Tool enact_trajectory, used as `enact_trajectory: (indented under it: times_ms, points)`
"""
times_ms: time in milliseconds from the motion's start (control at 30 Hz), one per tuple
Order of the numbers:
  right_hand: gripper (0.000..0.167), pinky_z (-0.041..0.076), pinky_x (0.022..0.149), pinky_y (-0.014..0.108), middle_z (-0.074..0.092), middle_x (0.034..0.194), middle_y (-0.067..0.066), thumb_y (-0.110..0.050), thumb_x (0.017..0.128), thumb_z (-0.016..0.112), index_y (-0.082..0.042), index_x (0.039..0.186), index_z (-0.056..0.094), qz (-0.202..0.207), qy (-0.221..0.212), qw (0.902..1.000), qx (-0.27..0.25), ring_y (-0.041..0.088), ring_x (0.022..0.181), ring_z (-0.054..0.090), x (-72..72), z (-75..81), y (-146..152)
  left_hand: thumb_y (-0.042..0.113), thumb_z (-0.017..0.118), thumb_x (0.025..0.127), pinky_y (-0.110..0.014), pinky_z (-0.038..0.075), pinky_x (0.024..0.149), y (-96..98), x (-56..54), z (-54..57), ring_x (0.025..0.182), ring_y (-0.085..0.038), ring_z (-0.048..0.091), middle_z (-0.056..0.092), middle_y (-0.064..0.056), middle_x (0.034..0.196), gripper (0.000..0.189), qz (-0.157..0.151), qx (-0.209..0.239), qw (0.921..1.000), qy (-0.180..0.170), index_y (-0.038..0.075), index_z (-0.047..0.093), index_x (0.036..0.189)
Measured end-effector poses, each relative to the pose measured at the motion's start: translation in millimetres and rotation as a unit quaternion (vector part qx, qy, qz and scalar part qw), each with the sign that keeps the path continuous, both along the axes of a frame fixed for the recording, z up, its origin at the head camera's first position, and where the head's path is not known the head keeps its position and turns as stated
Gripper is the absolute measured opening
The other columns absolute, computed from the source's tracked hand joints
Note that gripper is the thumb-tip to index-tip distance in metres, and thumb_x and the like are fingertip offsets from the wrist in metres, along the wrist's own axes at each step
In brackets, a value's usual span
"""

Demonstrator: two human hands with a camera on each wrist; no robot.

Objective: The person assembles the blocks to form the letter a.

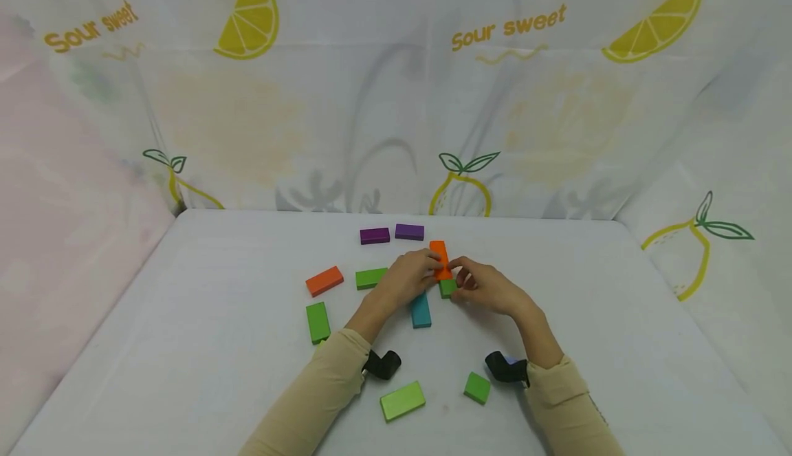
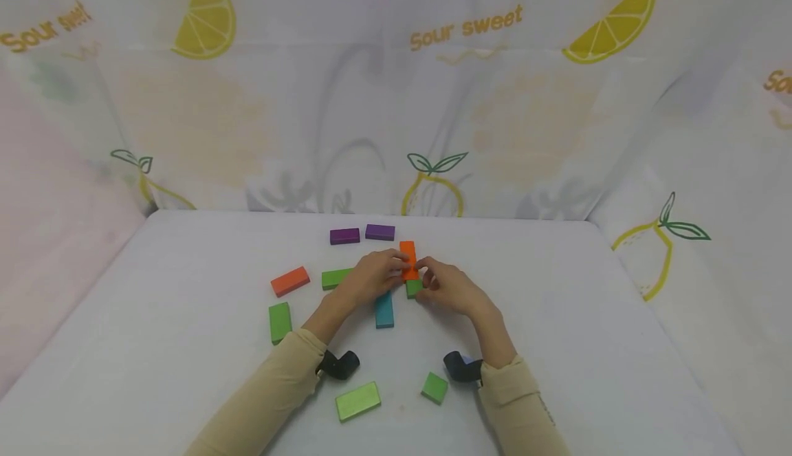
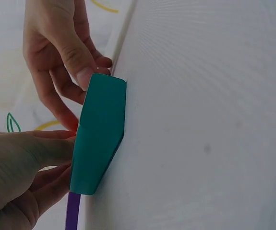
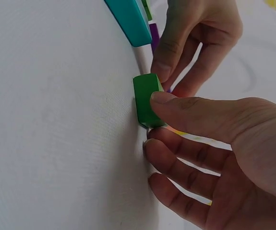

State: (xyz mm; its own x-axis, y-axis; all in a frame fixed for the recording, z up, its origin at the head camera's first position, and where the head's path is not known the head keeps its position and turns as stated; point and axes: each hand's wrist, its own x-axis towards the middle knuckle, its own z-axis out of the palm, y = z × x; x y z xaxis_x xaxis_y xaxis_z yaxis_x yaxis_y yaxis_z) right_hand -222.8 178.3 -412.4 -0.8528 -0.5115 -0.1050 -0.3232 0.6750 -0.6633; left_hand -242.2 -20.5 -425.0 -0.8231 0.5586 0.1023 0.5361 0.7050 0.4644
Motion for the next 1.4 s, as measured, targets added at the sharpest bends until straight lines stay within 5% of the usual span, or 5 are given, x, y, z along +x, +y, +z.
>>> enact_trajectory:
  times_ms: [1400]
  points:
    - [0.047,0.048,0.074,0.029,0.058,0.105,0.013,-0.011,0.087,0.067,0.0,0.129,0.05,0.001,0.012,0.9999,-0.004,0.019,0.086,0.055,3.9,2.3,-4.3,0.014,0.063,0.091,-0.036,0.044,0.102,-1.5,-0.2,-2.4,0.117,-0.023,0.057,0.062,-0.007,0.125,0.029,-0.011,0.02,0.9997,-0.007,0.007,0.066,0.118]
